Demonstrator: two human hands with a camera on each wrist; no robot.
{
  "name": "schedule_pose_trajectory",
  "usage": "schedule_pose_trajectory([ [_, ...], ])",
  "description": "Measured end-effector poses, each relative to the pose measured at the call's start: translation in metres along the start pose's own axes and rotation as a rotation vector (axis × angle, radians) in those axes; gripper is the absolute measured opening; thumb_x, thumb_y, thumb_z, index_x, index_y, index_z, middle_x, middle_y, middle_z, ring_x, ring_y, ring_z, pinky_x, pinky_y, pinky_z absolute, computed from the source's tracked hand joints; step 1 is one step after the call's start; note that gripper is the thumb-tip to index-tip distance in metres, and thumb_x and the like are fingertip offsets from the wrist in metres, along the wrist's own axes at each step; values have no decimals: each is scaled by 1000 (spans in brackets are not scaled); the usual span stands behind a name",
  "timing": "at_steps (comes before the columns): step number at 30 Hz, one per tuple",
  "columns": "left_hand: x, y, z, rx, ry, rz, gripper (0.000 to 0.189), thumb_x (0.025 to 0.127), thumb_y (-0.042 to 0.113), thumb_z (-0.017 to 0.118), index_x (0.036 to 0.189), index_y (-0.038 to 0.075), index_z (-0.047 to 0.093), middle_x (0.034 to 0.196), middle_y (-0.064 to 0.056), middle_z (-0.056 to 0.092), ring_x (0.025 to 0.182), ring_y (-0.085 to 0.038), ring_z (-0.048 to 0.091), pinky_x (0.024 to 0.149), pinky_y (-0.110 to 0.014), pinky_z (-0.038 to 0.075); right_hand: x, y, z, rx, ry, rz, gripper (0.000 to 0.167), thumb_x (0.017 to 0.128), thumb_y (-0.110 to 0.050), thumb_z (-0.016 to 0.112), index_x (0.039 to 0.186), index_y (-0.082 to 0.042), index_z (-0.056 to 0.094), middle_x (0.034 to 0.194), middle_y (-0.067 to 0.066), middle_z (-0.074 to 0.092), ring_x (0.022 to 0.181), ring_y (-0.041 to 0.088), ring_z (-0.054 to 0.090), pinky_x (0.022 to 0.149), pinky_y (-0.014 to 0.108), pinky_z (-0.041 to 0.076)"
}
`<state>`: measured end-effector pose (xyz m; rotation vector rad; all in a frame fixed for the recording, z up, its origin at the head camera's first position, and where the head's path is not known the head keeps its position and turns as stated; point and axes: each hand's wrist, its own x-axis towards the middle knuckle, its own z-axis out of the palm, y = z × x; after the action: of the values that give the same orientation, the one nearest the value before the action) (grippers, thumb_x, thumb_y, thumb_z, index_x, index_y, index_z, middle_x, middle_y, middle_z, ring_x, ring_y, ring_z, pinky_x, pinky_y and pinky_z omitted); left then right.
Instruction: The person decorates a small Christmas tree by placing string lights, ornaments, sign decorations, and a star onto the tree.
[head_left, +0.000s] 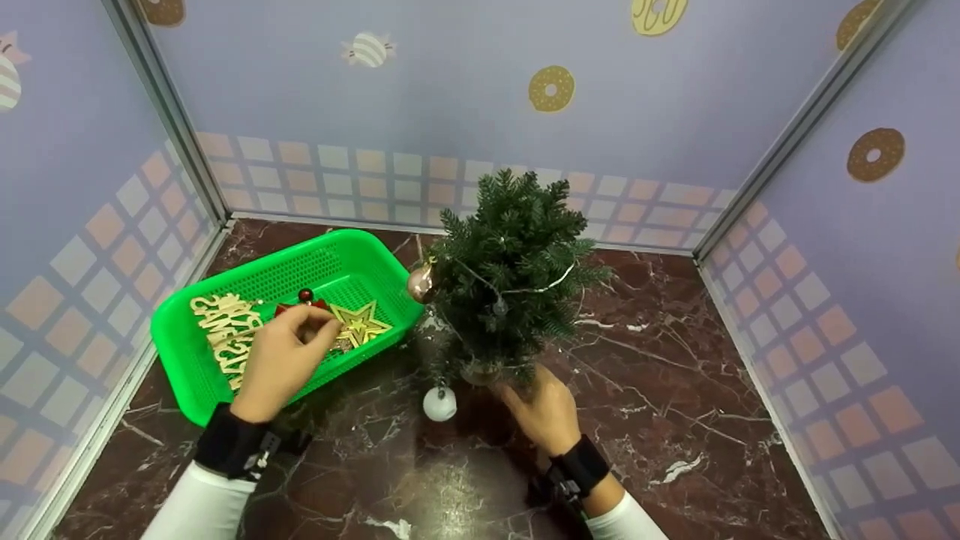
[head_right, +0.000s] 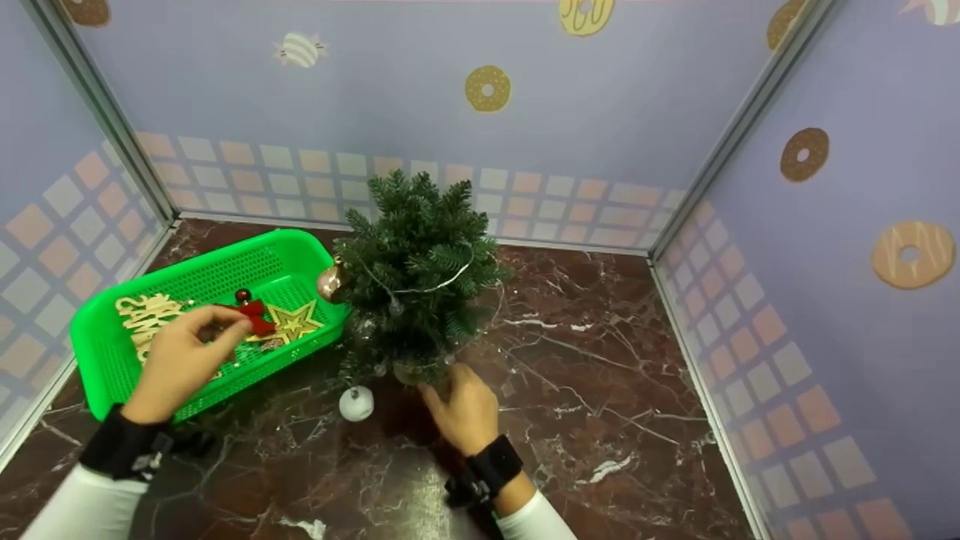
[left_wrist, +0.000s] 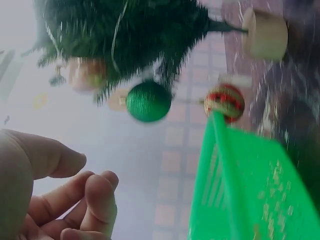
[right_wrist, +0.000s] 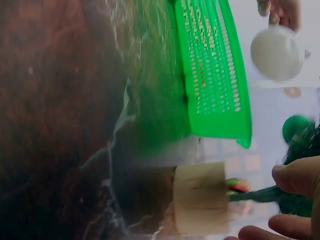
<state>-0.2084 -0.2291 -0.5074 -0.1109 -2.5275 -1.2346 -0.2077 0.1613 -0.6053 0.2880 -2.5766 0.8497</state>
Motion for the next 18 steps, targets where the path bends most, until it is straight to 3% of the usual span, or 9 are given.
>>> schedule_pose_trajectory([
  [3, 13, -5, -14, 46, -40, -38, 22, 107, 28, 67, 118, 11, 76, 97, -7, 74, 81, -16, 62, 73, -27, 45, 5, 6, 9, 75, -48, 62, 65, 92, -48, 84, 141, -10, 66, 122, 17, 77, 109, 38, 76, 93, 55, 60],
  [7, 41, -12, -28, 119, -94, -86, 30, 108, 34, 63, 124, 10, 73, 109, -12, 75, 82, -22, 64, 72, -34, 47, 10, 12, 19, 149, -83, 87, 73, 93, -49, 84, 153, -17, 58, 144, 14, 69, 127, 37, 70, 105, 56, 56],
  [10, 61, -22, -34, 172, -136, -92, 35, 109, 35, 59, 129, 8, 71, 120, -17, 74, 82, -28, 66, 73, -41, 49, 13, 14, 27, 164, -105, 79, 70, 94, -46, 83, 153, -21, 58, 147, 12, 66, 130, 37, 68, 106, 57, 55],
  [14, 77, -41, -36, 235, -205, -110, 38, 110, 30, 57, 135, 3, 67, 129, -24, 70, 96, -37, 68, 82, -52, 52, 17, 14, 36, 185, -157, 73, 61, 95, -45, 82, 150, -25, 62, 145, 10, 67, 129, 36, 68, 105, 59, 55],
  [18, 92, -59, -28, 273, -255, -123, 42, 107, 27, 58, 138, 0, 65, 131, -27, 69, 106, -43, 68, 87, -58, 54, 23, 14, 43, 235, -189, 82, 51, 94, -48, 82, 140, -31, 68, 136, 2, 73, 125, 31, 70, 105, 57, 56],
])
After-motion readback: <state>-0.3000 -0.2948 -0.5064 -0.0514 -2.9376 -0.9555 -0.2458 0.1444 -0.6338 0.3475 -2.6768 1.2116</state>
